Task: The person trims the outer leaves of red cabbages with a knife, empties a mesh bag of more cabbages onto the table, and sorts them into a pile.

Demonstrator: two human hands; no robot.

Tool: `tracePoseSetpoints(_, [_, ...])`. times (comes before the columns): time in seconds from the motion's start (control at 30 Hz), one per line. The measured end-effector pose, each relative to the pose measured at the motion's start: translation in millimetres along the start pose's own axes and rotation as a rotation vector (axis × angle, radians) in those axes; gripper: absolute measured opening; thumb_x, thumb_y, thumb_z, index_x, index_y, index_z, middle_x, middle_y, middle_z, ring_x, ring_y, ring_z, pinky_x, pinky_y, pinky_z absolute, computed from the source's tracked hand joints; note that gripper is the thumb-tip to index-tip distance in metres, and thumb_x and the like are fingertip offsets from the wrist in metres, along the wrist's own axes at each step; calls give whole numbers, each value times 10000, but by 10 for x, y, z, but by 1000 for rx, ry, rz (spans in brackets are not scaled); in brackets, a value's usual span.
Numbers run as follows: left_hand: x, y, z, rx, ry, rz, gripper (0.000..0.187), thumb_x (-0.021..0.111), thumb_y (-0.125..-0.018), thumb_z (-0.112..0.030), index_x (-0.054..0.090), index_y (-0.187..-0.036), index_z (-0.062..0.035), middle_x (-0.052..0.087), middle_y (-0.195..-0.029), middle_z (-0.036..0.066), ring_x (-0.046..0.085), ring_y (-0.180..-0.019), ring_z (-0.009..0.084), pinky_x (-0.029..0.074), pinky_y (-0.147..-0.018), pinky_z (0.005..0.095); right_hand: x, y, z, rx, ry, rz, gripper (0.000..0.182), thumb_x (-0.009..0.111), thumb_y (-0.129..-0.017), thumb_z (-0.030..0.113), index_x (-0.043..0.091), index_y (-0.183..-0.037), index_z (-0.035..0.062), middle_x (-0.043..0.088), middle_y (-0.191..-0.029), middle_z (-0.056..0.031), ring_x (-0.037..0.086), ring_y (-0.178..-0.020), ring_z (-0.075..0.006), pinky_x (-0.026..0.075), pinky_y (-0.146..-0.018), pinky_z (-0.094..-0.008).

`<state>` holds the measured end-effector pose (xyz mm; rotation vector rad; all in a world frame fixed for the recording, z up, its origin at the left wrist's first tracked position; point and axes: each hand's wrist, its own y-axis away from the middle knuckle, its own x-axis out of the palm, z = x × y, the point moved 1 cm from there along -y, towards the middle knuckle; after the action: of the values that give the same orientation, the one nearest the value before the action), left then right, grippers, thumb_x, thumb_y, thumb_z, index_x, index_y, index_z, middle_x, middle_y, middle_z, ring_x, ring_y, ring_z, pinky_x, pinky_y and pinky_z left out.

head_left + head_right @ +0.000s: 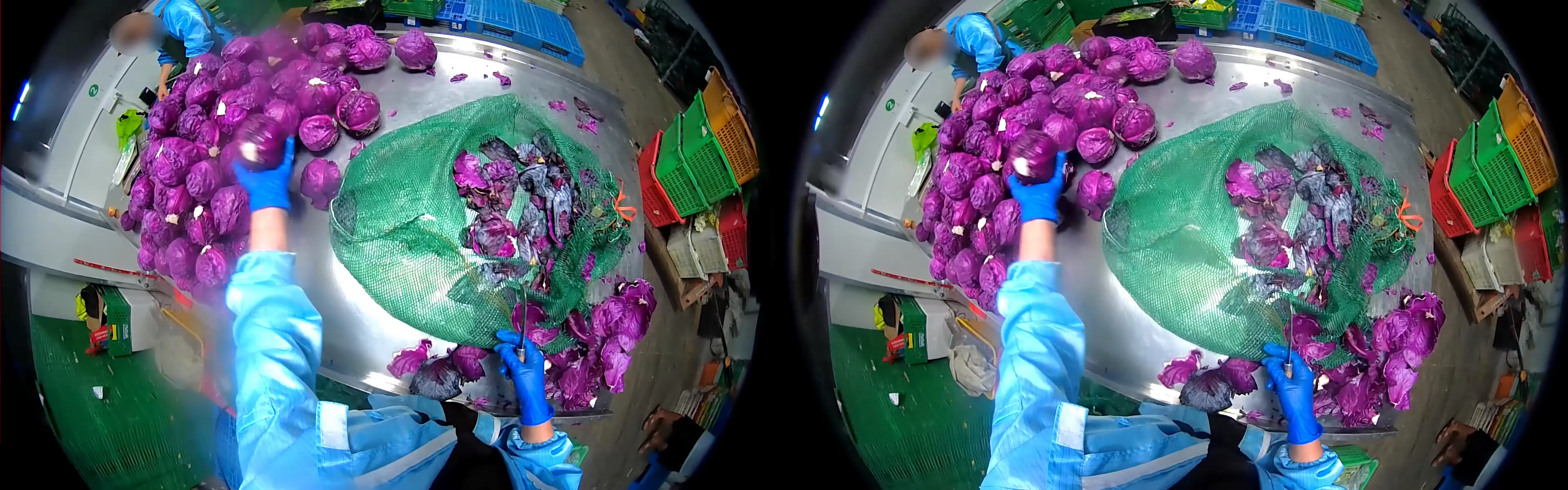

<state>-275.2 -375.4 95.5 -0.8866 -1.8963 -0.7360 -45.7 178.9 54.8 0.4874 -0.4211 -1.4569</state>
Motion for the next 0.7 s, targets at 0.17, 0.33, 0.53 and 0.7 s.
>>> tracePoseSetpoints(0.17, [463,-158,-675,228,81,103,711,477,-924,-542,355,-1471,-104,286,-1549,124,253,-1425,336,210,-1139,599,70,-33,34,46,91,13,251,620,-916,90,646,-1164,60,621,-834,5,517,-611,-49,423,-522,-196])
tracePoseSetpoints(0.33, [363,26,-239,-33,-981,242,593,459,-975,-478,356,-1489,-201,341,-1531,85,320,-1403,259,262,-1113,522,345,-112,-19,-92,35,184,261,613,-931,113,631,-1185,56,651,-928,0,545,-678,-59,459,-587,-214])
tracePoseSetpoints(0.53, [-518,926,976,328,-2278,498,1134,842,-683,-374,158,-1501,13,362,-1447,280,364,-1337,403,320,-1103,443,282,-65,35,-269,209,159,263,620,-933,167,643,-1185,97,696,-1061,-62,650,-904,-143,521,-778,-295])
tracePoseSetpoints(0.7, [-671,1080,1249,436,-2171,284,1071,836,-673,-291,211,-1486,18,432,-1373,301,442,-1265,427,375,-1057,438,-63,-123,-20,-370,130,100,261,640,-914,136,642,-1169,77,704,-993,-77,649,-855,-139,531,-745,-311])
